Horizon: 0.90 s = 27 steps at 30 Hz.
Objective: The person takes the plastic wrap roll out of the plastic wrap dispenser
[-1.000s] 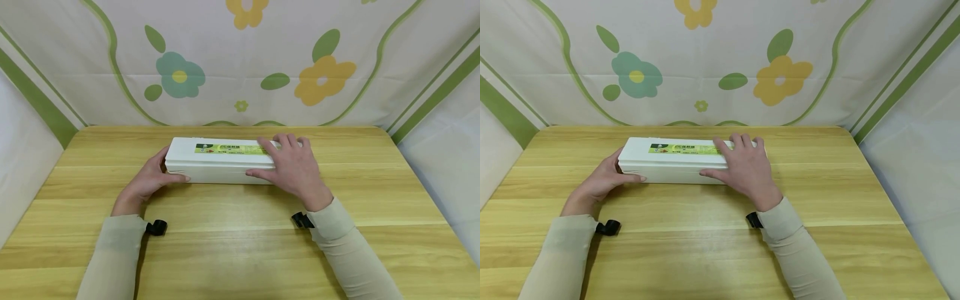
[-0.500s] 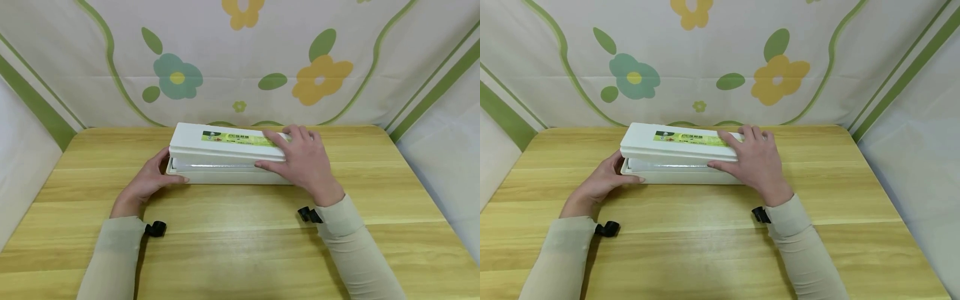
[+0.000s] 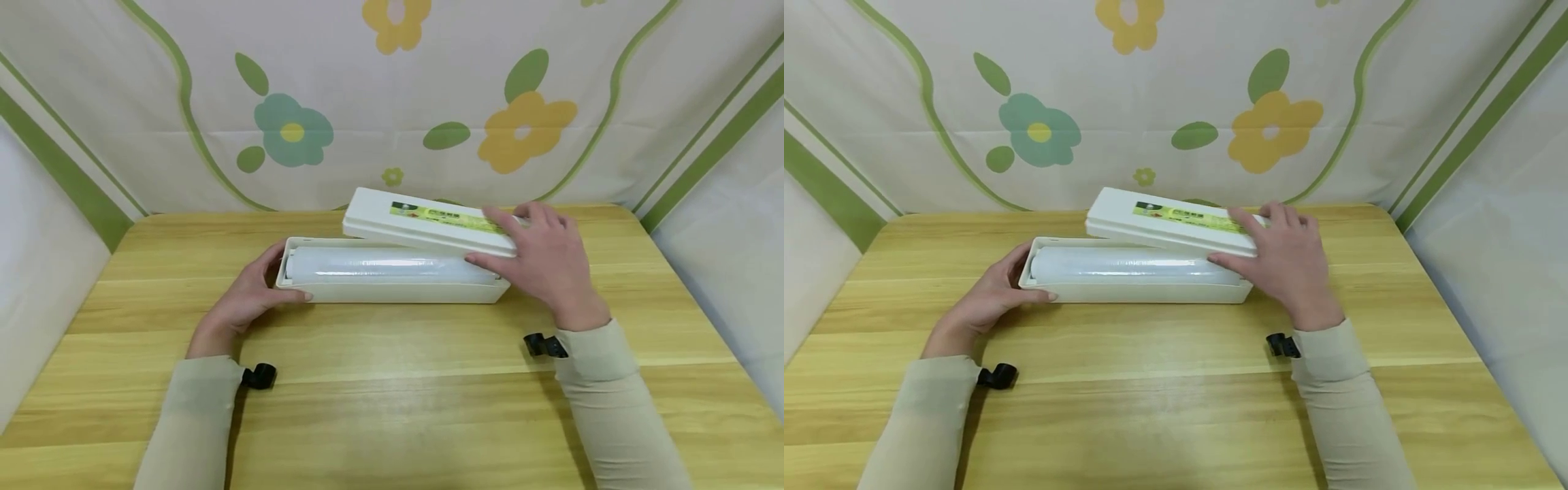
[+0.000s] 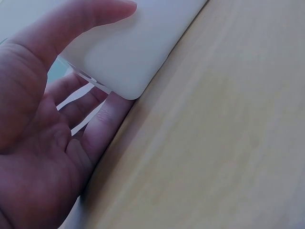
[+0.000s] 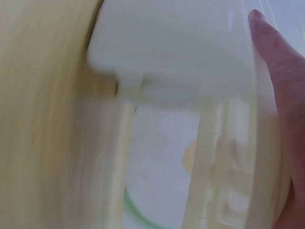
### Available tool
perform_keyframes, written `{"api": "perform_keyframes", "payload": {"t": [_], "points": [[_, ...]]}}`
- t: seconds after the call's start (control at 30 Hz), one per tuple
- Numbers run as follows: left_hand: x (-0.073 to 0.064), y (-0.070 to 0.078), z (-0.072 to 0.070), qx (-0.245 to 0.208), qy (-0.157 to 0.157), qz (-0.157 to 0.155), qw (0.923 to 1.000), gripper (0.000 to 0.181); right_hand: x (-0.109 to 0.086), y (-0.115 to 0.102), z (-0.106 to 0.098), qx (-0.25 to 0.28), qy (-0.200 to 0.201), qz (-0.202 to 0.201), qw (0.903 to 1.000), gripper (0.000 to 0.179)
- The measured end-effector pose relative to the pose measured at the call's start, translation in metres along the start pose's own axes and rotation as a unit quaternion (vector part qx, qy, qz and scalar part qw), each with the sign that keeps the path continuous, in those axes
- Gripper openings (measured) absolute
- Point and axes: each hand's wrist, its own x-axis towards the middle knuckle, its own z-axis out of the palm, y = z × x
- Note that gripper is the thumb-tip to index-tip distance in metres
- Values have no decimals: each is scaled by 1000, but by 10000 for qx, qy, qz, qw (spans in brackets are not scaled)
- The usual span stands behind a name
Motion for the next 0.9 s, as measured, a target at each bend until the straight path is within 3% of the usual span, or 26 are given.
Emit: {"api": "perform_keyframes", "payload": {"t": [0.27, 0.57, 0.9], "points": [[-2, 1, -2, -84, -6, 27, 10000, 99, -12, 39, -7, 126, -598, 866, 9944, 78], [-1, 1, -2, 6, 4, 40, 10000, 100, -29, 78, -4, 143, -730, 1137, 9907, 79], [-3, 4, -2, -12, -6, -39, 10000, 101, -43, 106, -3, 199, -537, 1242, 9906, 77]]}}
